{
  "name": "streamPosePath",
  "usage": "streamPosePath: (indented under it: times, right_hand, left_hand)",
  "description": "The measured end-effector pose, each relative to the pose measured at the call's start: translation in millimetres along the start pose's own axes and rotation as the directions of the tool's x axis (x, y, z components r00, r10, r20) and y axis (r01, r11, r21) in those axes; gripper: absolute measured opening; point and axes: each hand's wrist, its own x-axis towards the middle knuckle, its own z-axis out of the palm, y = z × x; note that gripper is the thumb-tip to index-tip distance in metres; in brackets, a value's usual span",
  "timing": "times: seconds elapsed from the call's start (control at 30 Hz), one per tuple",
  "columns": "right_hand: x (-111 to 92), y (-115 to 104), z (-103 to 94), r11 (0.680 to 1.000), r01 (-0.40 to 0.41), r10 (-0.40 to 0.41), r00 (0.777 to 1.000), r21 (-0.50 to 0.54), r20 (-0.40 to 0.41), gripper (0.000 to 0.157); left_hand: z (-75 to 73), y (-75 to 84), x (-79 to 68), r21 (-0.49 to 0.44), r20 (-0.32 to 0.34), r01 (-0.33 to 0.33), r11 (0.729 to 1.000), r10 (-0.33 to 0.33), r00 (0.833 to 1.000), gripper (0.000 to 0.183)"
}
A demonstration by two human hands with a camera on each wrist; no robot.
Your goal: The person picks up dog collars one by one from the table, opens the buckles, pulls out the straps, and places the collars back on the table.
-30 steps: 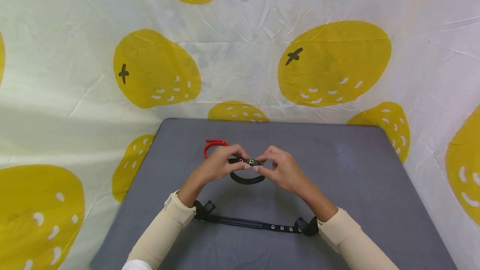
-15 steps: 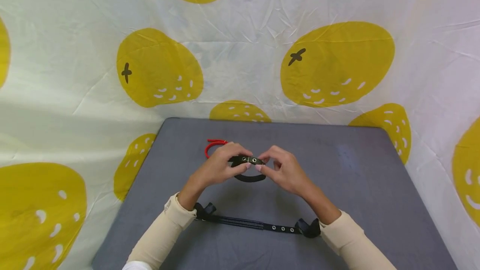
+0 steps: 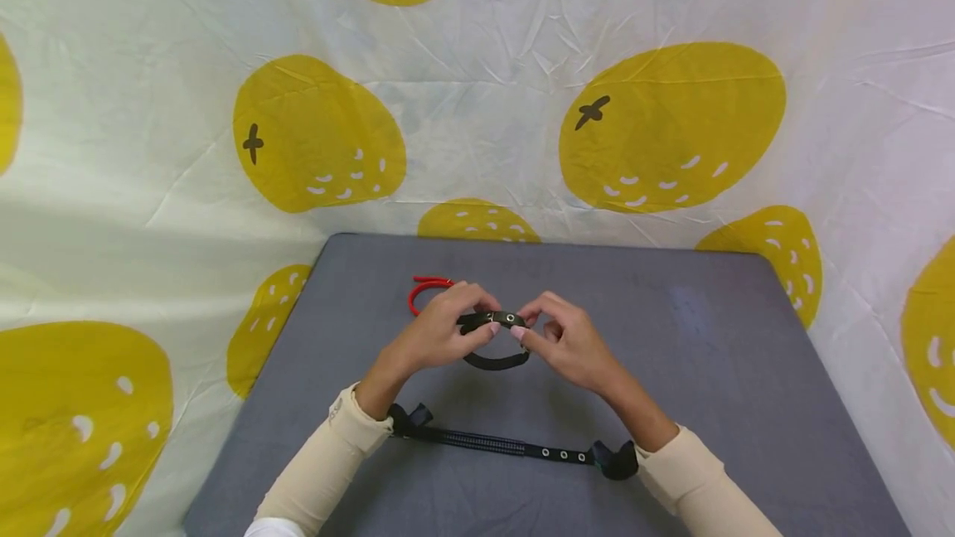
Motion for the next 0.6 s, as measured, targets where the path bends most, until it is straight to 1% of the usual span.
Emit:
streamPosePath:
  times: [0.07, 0.27, 0.4, 0.6]
  right_hand:
    - [-1, 1, 0.7, 1.000, 0.016, -0.016, 1.000, -0.024, 0.003, 0.015]
    - [1, 1, -0.5, 0.993, 0.051, -0.048, 0.998, -0.104, 0.034, 0.019]
    - [1, 4, -0.5, 0.984, 0.078, -0.072, 0.996, -0.161, 0.044, 0.020]
    - [0, 25, -1.0, 0.976, 0.087, -0.080, 0.996, -0.200, 0.039, 0.024]
  left_hand:
    - [-0.4, 0.4, -0.9, 0.003, 0.020, -0.002, 1.000, 0.002, 1.000, 0.014]
    - [-1.5, 2.0, 0.3, 0.059, 0.089, -0.018, 0.998, 0.013, 0.996, 0.015]
    - [-1.2, 5.1, 0.3, 0.085, 0.098, 0.003, 0.996, -0.011, 0.995, 0.017]
    - [2.0, 5.8, 0.1, 0.077, 0.086, 0.053, 0.996, -0.060, 0.994, 0.018]
